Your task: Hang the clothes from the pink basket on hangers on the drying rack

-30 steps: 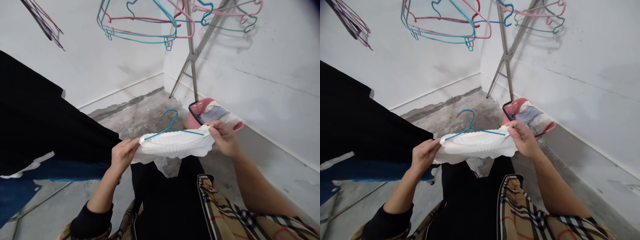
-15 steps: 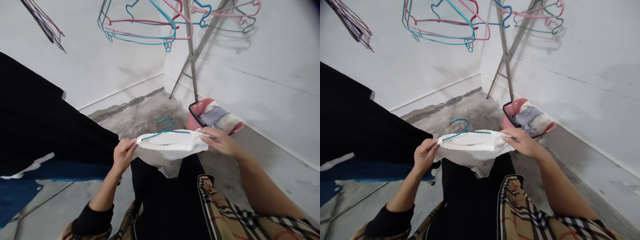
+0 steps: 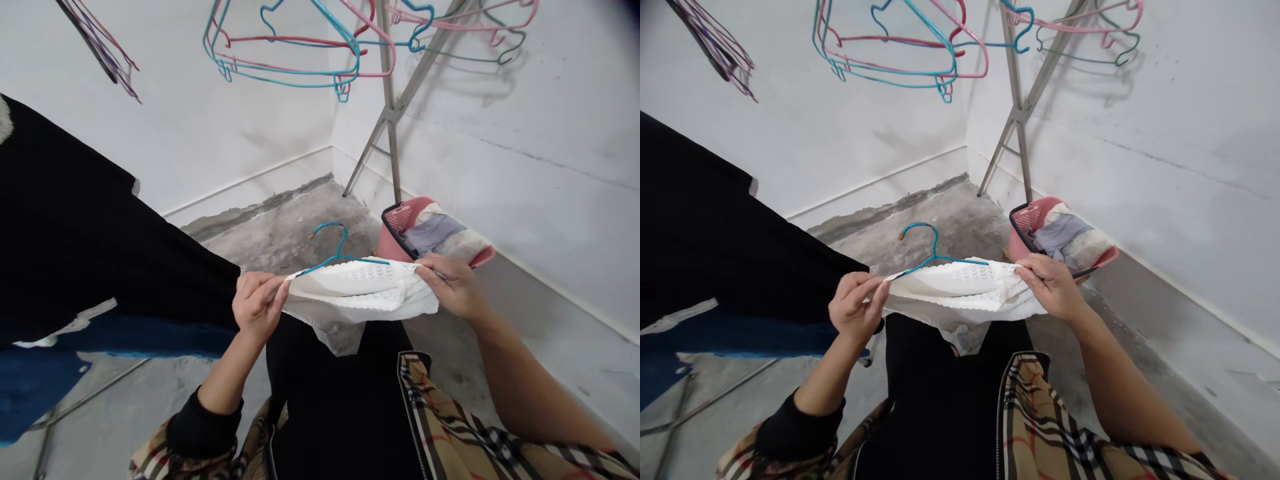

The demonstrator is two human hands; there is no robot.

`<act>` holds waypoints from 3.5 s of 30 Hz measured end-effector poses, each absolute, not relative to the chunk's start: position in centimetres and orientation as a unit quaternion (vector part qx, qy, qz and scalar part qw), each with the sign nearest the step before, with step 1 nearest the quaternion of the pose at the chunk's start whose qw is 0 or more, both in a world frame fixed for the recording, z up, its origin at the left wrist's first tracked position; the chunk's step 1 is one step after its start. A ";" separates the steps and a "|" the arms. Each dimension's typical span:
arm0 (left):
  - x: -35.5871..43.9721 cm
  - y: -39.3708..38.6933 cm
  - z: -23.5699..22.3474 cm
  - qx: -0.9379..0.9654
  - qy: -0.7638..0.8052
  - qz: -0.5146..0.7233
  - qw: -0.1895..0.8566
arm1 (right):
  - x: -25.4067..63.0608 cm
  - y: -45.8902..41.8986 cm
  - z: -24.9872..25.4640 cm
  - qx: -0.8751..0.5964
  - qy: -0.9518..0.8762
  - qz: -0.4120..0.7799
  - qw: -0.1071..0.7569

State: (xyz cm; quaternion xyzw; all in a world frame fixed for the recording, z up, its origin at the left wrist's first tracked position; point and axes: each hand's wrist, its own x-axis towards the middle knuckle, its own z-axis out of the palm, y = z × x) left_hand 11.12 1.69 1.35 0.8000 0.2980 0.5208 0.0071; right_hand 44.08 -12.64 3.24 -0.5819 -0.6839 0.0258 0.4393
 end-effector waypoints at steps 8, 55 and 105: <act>10.1 2.3 0.7 0.772 0.276 0.569 -0.060 | 44.0 -13.1 3.2 -0.580 -0.672 0.018 0.460; 10.5 1.8 1.2 0.811 0.340 0.453 0.150 | 43.9 -12.8 4.1 -0.572 -0.715 0.003 0.402; 8.7 2.2 -21.2 0.698 0.685 0.077 0.193 | 22.1 16.9 34.5 -0.399 -0.710 -0.289 0.503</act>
